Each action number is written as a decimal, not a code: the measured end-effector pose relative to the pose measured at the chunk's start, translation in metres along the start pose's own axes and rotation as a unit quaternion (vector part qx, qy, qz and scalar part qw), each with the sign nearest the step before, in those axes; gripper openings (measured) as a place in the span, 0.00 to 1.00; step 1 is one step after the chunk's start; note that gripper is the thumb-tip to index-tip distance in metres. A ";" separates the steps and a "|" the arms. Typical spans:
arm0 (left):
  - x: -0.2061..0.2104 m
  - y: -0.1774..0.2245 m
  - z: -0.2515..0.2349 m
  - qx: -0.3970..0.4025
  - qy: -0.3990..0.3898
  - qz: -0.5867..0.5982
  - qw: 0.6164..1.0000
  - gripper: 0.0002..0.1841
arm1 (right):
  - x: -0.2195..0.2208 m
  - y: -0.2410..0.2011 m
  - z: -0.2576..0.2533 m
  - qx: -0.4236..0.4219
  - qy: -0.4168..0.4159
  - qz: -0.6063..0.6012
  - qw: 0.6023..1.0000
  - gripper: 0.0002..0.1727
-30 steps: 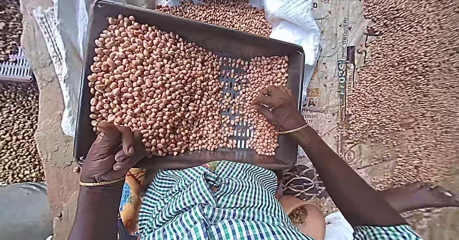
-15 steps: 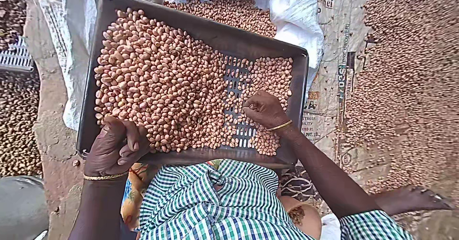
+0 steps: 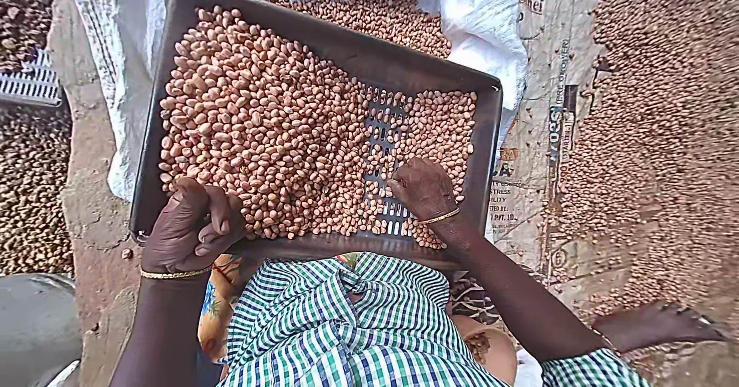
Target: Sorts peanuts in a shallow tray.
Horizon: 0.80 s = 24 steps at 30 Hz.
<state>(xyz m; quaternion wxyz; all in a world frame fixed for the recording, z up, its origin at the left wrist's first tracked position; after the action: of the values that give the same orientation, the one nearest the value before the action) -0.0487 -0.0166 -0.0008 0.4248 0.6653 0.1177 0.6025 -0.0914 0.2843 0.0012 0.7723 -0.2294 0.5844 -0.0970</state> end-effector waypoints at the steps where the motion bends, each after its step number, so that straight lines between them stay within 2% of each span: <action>1: 0.000 0.000 0.000 0.002 -0.001 0.004 1.000 0.23 | -0.006 0.005 -0.002 0.029 -0.001 -0.088 0.996 0.09; 2: 0.000 0.001 0.000 0.004 -0.004 0.009 1.000 0.23 | -0.013 0.013 -0.003 0.046 0.019 -0.207 0.977 0.05; 3: 0.000 0.000 0.000 0.008 -0.006 0.011 1.000 0.22 | -0.018 0.018 -0.006 0.058 0.042 -0.343 0.937 0.07; 4: 0.001 -0.001 0.000 0.010 -0.006 0.015 1.000 0.22 | -0.019 0.020 -0.009 0.063 0.048 -0.471 0.879 0.11; 5: 0.002 -0.001 0.001 0.008 -0.010 0.022 1.000 0.21 | -0.018 0.018 -0.011 0.062 0.030 -0.551 0.832 0.13; 6: 0.003 -0.001 0.000 0.005 -0.012 0.027 1.000 0.21 | -0.015 0.014 -0.012 0.056 -0.010 -0.581 0.812 0.13; 7: 0.004 0.000 -0.002 0.004 -0.008 0.030 1.000 0.20 | -0.013 0.006 -0.012 0.052 -0.065 -0.569 0.818 0.12; 8: 0.005 0.000 -0.003 0.003 0.006 0.033 0.999 0.20 | -0.011 -0.006 -0.013 0.053 -0.130 -0.507 0.850 0.10; 10: 0.008 -0.001 -0.004 0.003 0.024 0.035 0.999 0.19 | -0.005 -0.030 -0.019 0.048 -0.270 -0.255 0.927 0.11; 12: 0.008 0.000 -0.004 0.003 0.040 0.035 0.999 0.19 | 0.004 -0.061 -0.034 0.029 -0.392 -0.036 0.919 0.13; 13: 0.007 0.000 -0.005 0.003 0.050 0.036 0.998 0.21 | 0.004 -0.080 -0.044 -0.005 -0.403 0.007 0.915 0.12; 14: 0.007 0.000 -0.006 0.003 0.053 0.039 0.998 0.22 | -0.002 -0.103 -0.056 -0.067 -0.368 -0.003 0.928 0.09; 16: 0.007 0.000 -0.008 0.006 0.062 0.041 0.997 0.25 | -0.026 -0.156 -0.079 -0.225 -0.215 -0.121 0.943 0.06; 18: 0.005 0.003 -0.007 0.015 0.081 0.040 0.996 0.26 | -0.058 -0.196 -0.098 -0.322 -0.063 -0.229 0.917 0.09; 19: 0.004 0.003 -0.006 0.018 0.087 0.037 0.995 0.26 | -0.073 -0.201 -0.102 -0.345 -0.010 -0.255 0.903 0.10; 21: 0.002 0.000 -0.004 0.017 0.076 0.036 0.996 0.26 | -0.084 -0.175 -0.098 -0.325 0.045 -0.241 0.913 0.10; 24: 0.000 -0.001 -0.006 0.012 0.065 0.026 0.997 0.25 | -0.056 -0.094 -0.063 -0.239 0.059 -0.183 0.952 0.10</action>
<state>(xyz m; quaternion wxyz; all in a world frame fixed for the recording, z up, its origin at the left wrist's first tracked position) -0.0531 -0.0130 -0.0020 0.3925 0.6323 0.1351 0.6541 -0.1564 0.2101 0.0800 0.6282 -0.5037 0.5832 -0.1073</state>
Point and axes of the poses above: each hand's wrist, its own z-axis away from the middle knuckle, its own x-axis out of the palm, y = z × x, the point moved 6 cm from there along -z, towards the middle knuckle, and after that the axes turned 9 degrees about -z, right-handed, at the moved point
